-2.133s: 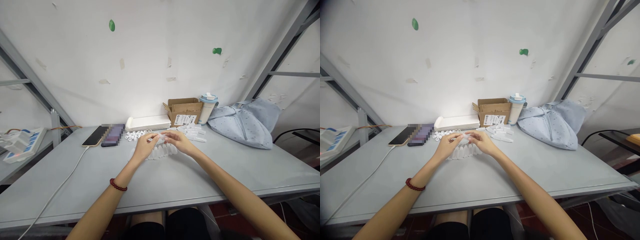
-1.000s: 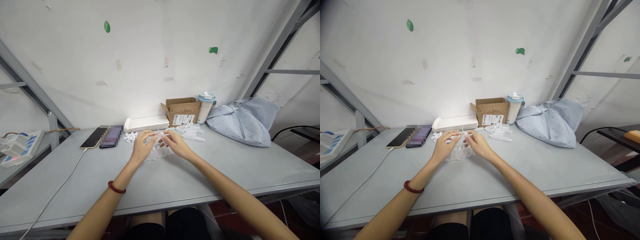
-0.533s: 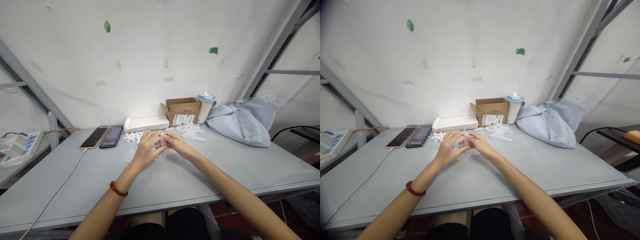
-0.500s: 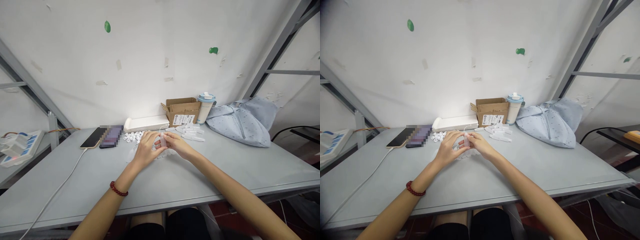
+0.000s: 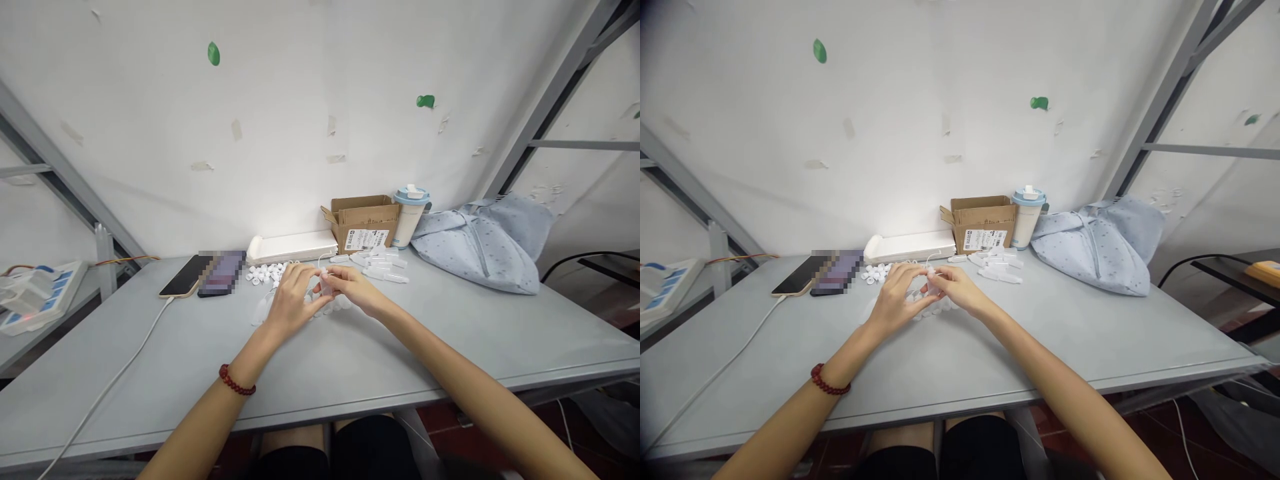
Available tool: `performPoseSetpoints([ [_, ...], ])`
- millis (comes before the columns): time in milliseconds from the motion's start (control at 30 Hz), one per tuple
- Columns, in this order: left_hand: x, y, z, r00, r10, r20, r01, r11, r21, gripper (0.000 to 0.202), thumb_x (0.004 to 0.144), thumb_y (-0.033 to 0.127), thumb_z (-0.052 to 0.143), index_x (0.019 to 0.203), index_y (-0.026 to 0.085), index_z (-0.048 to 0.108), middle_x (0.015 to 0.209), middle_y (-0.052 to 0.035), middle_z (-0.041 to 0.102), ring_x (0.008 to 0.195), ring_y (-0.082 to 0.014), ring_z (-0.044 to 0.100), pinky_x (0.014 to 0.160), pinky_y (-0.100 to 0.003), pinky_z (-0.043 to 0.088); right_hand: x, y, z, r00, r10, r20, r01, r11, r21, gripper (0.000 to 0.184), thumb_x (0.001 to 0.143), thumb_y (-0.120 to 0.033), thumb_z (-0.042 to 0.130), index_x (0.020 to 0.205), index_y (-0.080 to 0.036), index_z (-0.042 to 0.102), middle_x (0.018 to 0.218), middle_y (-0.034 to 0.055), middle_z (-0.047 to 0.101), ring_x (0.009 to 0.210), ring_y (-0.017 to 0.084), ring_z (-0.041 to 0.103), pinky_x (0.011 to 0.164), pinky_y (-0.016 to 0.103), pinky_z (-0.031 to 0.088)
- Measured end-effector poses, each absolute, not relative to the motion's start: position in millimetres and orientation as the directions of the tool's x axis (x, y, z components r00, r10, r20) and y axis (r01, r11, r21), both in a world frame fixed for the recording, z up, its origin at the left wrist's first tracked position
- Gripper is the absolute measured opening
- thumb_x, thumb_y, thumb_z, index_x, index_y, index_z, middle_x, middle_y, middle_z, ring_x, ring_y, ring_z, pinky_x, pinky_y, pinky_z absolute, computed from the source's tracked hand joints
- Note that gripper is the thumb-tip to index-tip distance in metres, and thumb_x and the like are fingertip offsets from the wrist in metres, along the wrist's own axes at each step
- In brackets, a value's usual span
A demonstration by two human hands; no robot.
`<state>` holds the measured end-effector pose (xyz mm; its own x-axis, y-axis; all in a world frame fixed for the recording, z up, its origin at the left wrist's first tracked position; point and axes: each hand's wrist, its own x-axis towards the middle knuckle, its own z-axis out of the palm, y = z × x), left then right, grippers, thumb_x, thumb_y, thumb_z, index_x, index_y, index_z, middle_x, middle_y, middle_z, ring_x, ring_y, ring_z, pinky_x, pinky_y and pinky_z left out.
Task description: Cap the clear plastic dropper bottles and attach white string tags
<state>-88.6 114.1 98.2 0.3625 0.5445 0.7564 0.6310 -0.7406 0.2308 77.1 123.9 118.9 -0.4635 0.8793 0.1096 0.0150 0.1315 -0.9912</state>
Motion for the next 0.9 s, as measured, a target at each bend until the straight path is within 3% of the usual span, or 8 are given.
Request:
performPoseSetpoints([
  [700,-94.0,100.1,112.5,0.476,0.570,0.669,0.647,-0.743,0.173,0.040,0.075,0.028,0.067,0.112,0.020,0.055,0.112,-0.0086,0.060,0.109,-0.0267,0.047,0.094,-0.045,0.040,75.8,122.2,117.6,-0.591,0.800,0.106,-0.003,0.129,-0.992,0.025,0.083,-0.037,0.052,0.081,-0.014,0.062,0.079,0.0035,0.064,0.058,0.010,0.053,0.060,0.025,0.044],
  [900,-104.4,80.2,117.1,0.466,0.608,0.643,0.637,-0.735,0.232,0.040,0.074,0.026,0.068,0.112,0.021,0.055,0.111,-0.0075,0.061,0.108,-0.0254,0.049,0.093,-0.044,0.042,72.8,116.5,117.5,-0.657,0.748,0.087,0.028,0.140,-0.990,0.027,0.082,-0.041,0.055,0.081,-0.014,0.061,0.072,0.0017,0.063,0.060,0.011,0.057,0.060,0.024,0.045],
])
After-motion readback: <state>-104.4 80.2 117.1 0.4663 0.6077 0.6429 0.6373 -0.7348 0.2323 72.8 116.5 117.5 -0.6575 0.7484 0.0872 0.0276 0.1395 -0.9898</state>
